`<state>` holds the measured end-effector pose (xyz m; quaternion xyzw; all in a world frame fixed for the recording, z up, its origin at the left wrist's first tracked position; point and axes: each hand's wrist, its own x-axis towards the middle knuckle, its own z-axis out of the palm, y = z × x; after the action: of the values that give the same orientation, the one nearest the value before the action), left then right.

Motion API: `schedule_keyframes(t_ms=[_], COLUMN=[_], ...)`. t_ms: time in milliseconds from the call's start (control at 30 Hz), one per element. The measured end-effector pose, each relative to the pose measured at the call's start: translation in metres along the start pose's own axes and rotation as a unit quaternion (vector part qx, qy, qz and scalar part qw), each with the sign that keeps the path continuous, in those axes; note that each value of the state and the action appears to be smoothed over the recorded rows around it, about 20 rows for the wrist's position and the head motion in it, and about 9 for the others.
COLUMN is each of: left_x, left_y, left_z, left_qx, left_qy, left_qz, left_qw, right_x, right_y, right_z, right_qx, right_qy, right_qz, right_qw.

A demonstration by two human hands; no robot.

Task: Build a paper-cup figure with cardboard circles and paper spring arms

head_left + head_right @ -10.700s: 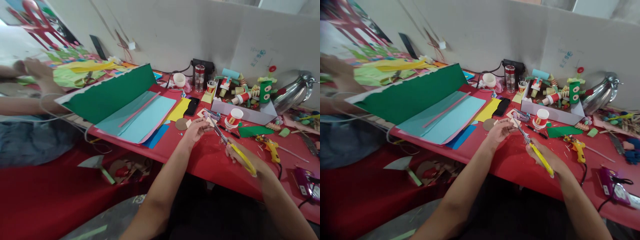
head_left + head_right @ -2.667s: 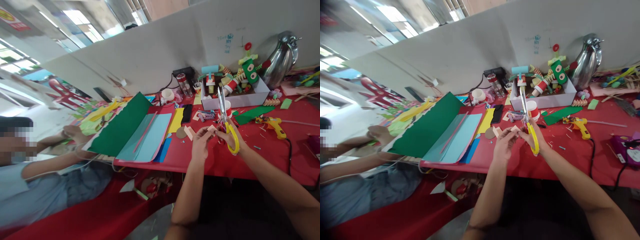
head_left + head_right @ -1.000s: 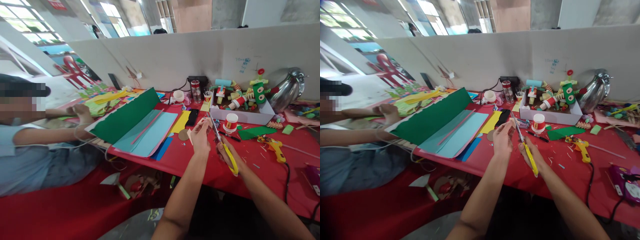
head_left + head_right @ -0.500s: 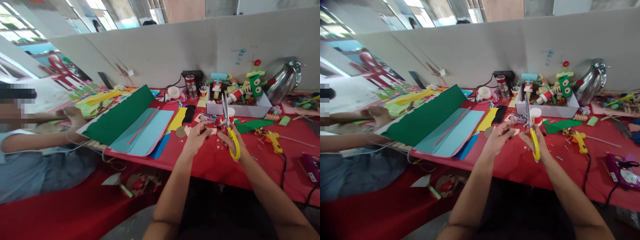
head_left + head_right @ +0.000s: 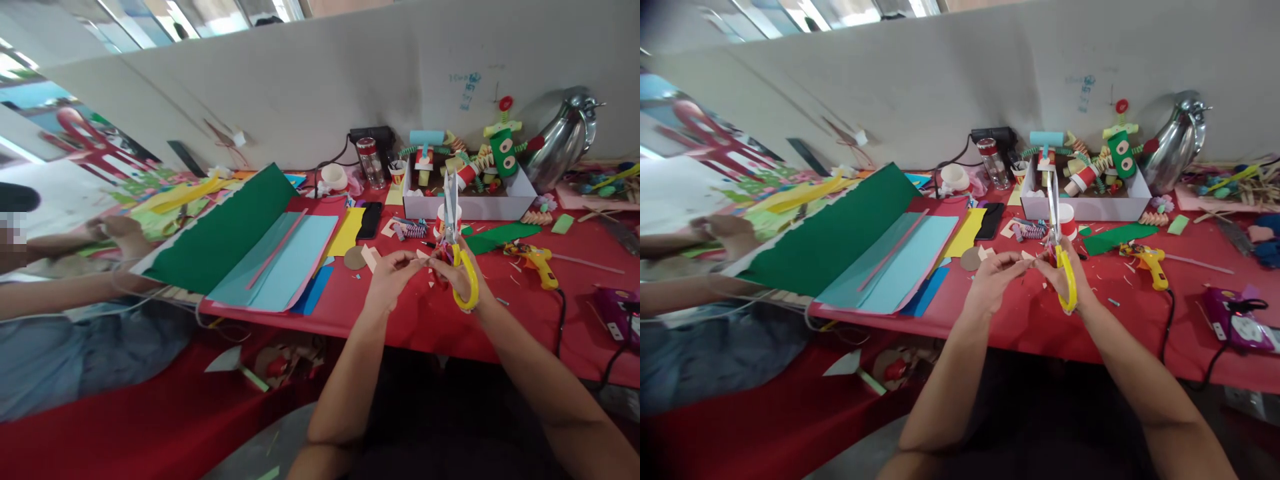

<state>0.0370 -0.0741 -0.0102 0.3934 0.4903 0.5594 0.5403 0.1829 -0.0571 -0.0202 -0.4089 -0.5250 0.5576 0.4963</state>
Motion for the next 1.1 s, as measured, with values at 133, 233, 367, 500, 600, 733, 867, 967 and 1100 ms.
schedule_keyframes(t_ms=[133, 233, 367, 500, 600, 733, 867, 967, 1100], left_x=[0.01, 0.019, 0.024, 0.024, 0.024, 0.024, 0.025, 0.025, 0.025], left_y=[0.011, 0.024, 0.034, 0.036, 0.036, 0.037, 0.037, 0.036, 0.036], left_z=[0.003, 0.001, -0.001, 0.0, 0.0, 0.001, 0.001, 0.001, 0.0], left_qx=[-0.116, -0.17, -0.183, -0.192, -0.195, -0.175, -0.162, -0.162, -0.16], left_qy=[0.074, 0.098, 0.101, 0.115, 0.128, 0.133, 0.135, 0.138, 0.139], left_qz=[0.008, 0.021, 0.043, 0.051, 0.051, 0.053, 0.059, 0.056, 0.058], left_qw=[0.99, 0.98, 0.977, 0.973, 0.971, 0.974, 0.976, 0.975, 0.976], right_x=[-0.001, -0.003, -0.007, -0.009, -0.008, -0.009, -0.01, -0.012, -0.012], right_y=[0.001, 0.004, 0.007, 0.004, 0.001, -0.001, -0.002, -0.002, -0.005], right_z=[-0.002, -0.005, -0.008, -0.009, -0.008, -0.007, -0.007, -0.007, -0.006], right_qx=[-0.057, -0.106, -0.146, -0.163, -0.166, -0.18, -0.184, -0.18, -0.19], right_qy=[-0.032, -0.101, -0.183, -0.196, -0.208, -0.198, -0.191, -0.18, -0.182], right_qz=[0.007, -0.04, -0.059, -0.064, -0.061, -0.05, -0.032, -0.015, -0.005], right_qw=[0.998, 0.988, 0.97, 0.965, 0.962, 0.962, 0.964, 0.967, 0.965])
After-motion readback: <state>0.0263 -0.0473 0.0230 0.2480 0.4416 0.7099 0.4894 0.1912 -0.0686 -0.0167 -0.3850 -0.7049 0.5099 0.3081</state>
